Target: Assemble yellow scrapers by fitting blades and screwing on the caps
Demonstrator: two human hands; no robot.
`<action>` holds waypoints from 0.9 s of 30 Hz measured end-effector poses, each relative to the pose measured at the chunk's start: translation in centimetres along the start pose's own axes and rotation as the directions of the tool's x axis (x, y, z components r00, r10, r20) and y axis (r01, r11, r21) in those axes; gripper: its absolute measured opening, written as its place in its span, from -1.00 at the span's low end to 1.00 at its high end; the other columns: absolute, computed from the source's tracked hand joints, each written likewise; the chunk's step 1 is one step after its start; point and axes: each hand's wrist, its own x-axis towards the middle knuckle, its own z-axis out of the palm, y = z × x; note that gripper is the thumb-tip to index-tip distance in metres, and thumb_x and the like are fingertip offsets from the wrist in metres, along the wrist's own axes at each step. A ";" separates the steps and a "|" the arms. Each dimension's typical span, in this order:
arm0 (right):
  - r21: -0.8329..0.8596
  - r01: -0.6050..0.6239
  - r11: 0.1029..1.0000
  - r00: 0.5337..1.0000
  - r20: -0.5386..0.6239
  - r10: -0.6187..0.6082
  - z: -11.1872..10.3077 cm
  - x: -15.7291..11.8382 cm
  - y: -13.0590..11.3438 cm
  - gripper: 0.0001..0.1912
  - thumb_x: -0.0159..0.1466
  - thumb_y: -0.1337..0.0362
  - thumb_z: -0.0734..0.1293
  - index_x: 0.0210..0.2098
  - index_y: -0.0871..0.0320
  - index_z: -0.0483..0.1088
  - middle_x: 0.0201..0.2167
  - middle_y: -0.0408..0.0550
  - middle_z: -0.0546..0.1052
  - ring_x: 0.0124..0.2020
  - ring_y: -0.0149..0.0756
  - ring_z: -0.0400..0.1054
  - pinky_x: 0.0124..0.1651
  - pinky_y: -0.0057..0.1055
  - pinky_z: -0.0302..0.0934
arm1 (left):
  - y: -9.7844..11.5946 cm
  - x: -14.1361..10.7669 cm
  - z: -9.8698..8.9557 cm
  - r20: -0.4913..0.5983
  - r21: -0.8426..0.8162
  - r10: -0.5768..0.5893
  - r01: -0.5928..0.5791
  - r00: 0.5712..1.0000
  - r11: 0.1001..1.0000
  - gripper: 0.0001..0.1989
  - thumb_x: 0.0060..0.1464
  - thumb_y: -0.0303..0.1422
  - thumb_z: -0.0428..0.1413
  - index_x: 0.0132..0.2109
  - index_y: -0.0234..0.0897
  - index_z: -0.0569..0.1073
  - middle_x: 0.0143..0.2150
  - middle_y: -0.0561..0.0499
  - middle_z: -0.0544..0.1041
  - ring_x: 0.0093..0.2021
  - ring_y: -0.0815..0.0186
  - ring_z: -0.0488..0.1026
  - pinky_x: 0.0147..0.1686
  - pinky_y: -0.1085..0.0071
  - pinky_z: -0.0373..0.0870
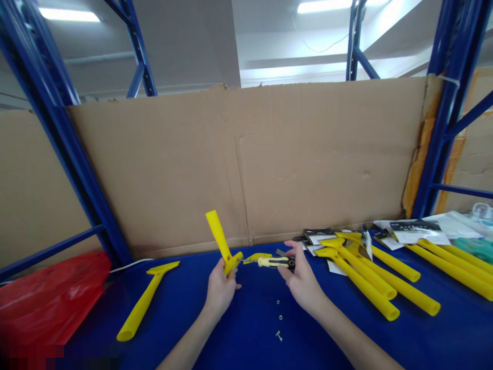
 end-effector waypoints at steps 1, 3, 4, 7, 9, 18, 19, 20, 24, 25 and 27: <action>-0.001 -0.007 1.000 0.999 -0.031 0.007 0.1 0.2 0.1 -0.58 0.14 0.07 0.21 -0.04 0.06 0.19 -0.32 -0.10 0.37 -0.60 -0.43 0.27 -0.63 -0.48 0.21 | -0.1 0.0 0.0 0.000 0.013 0.022 -0.022 1.000 1.000 -0.77 0.01 -0.58 0.06 -0.14 -0.31 0.37 -0.28 -0.01 0.47 -0.48 0.43 0.44 -0.60 0.58 0.41; -0.006 -0.063 0.998 0.991 -0.119 0.062 0.1 0.5 0.2 -0.62 0.17 0.01 0.17 -0.12 0.10 0.23 -0.41 -0.11 0.36 -0.56 -0.37 0.29 -0.58 -0.45 0.24 | -0.3 -0.1 0.1 -0.001 0.031 0.065 -0.065 0.998 0.997 -0.77 -0.02 -0.58 0.08 -0.18 -0.29 0.39 -0.27 -0.01 0.49 -0.41 0.39 0.46 -0.53 0.56 0.43; 0.012 -0.109 0.994 0.983 -0.146 0.109 0.2 0.7 0.2 -0.58 0.16 -0.02 0.17 -0.08 0.10 0.21 -0.37 -0.08 0.36 -0.53 -0.34 0.31 -0.61 -0.44 0.25 | -0.3 -0.2 0.1 -0.003 0.037 0.082 -0.082 0.997 0.996 -0.77 -0.03 -0.58 0.09 -0.19 -0.28 0.40 -0.26 -0.02 0.49 -0.38 0.37 0.47 -0.49 0.55 0.44; 0.149 -0.201 0.968 0.970 -0.111 0.219 0.1 1.0 0.1 -0.40 0.08 -0.01 0.24 0.06 0.01 0.06 -0.14 -0.01 0.29 -0.51 -0.33 0.34 -0.74 -0.46 0.19 | -0.3 -0.5 0.3 -0.023 0.051 0.104 -0.103 0.994 0.993 -0.78 -0.04 -0.59 0.08 -0.20 -0.27 0.41 -0.25 -0.03 0.50 -0.35 0.35 0.48 -0.43 0.50 0.45; 0.200 -0.190 0.961 0.977 -0.055 0.205 0.1 1.2 0.1 -0.45 0.06 0.02 0.26 0.01 0.01 0.09 -0.20 -0.07 0.31 -0.61 -0.44 0.28 -0.78 -0.52 0.11 | -0.3 -0.6 0.3 -0.030 0.050 0.104 -0.102 0.994 0.993 -0.78 -0.04 -0.59 0.07 -0.22 -0.28 0.41 -0.27 -0.03 0.50 -0.35 0.34 0.48 -0.40 0.48 0.46; 0.200 -0.225 0.954 0.974 0.043 0.221 0.4 1.2 0.3 -0.38 0.06 0.06 0.26 0.08 -0.02 0.03 -0.19 -0.08 0.33 -0.64 -0.49 0.27 -0.79 -0.56 0.10 | -0.3 -0.3 -0.2 -0.049 0.043 0.099 -0.097 0.994 0.994 -0.80 -0.04 -0.58 0.08 -0.23 -0.28 0.41 -0.29 -0.02 0.50 -0.36 0.34 0.47 -0.39 0.47 0.46; 0.200 -0.197 0.960 0.980 0.053 0.190 0.4 1.2 0.2 -0.44 0.07 0.06 0.25 0.03 0.02 0.09 -0.25 -0.11 0.33 -0.69 -0.53 0.22 -0.80 -0.58 0.05 | -0.3 -0.2 -0.3 -0.046 0.038 0.096 -0.094 0.994 0.995 -0.81 -0.03 -0.58 0.08 -0.23 -0.28 0.41 -0.29 -0.02 0.50 -0.36 0.35 0.47 -0.40 0.47 0.46; 0.184 -0.177 0.967 0.984 0.059 0.169 0.4 1.2 0.2 -0.52 0.09 0.04 0.22 -0.03 0.06 0.15 -0.32 -0.14 0.34 -0.73 -0.56 0.16 -0.81 -0.59 0.00 | -0.4 -0.1 -0.3 -0.043 0.036 0.093 -0.092 0.995 0.995 -0.81 -0.03 -0.57 0.08 -0.23 -0.28 0.41 -0.29 -0.02 0.50 -0.37 0.35 0.47 -0.40 0.48 0.46; 0.122 -0.242 0.962 0.970 0.050 0.238 0.5 0.9 0.0 -0.45 0.09 -0.04 0.20 0.02 0.04 0.10 -0.29 -0.11 0.34 -0.71 -0.51 0.20 -0.83 -0.57 -0.02 | -0.4 -0.1 -0.3 -0.046 0.037 0.061 -0.059 0.997 0.998 -0.78 -0.01 -0.56 0.09 -0.17 -0.30 0.40 -0.30 0.00 0.48 -0.47 0.42 0.43 -0.49 0.52 0.44; 0.150 -0.253 0.956 0.967 0.059 0.247 0.5 0.8 -0.1 -0.38 0.05 0.01 0.25 0.07 0.00 0.04 -0.21 -0.08 0.33 -0.66 -0.48 0.25 -0.82 -0.57 0.03 | -0.4 0.0 -0.2 -0.048 0.039 0.050 -0.049 0.998 0.998 -0.78 0.00 -0.56 0.09 -0.15 -0.31 0.40 -0.32 0.01 0.48 -0.51 0.44 0.42 -0.52 0.53 0.43; 0.211 -0.236 0.948 0.971 0.089 0.222 0.5 0.6 -0.2 -0.34 0.00 0.10 0.29 0.08 -0.03 0.03 -0.17 -0.08 0.31 -0.64 -0.50 0.26 -0.79 -0.57 0.05 | -0.4 0.0 -0.2 -0.046 0.041 0.033 -0.031 0.998 0.999 -0.77 0.00 -0.56 0.08 -0.14 -0.31 0.39 -0.33 0.02 0.47 -0.54 0.46 0.39 -0.55 0.55 0.41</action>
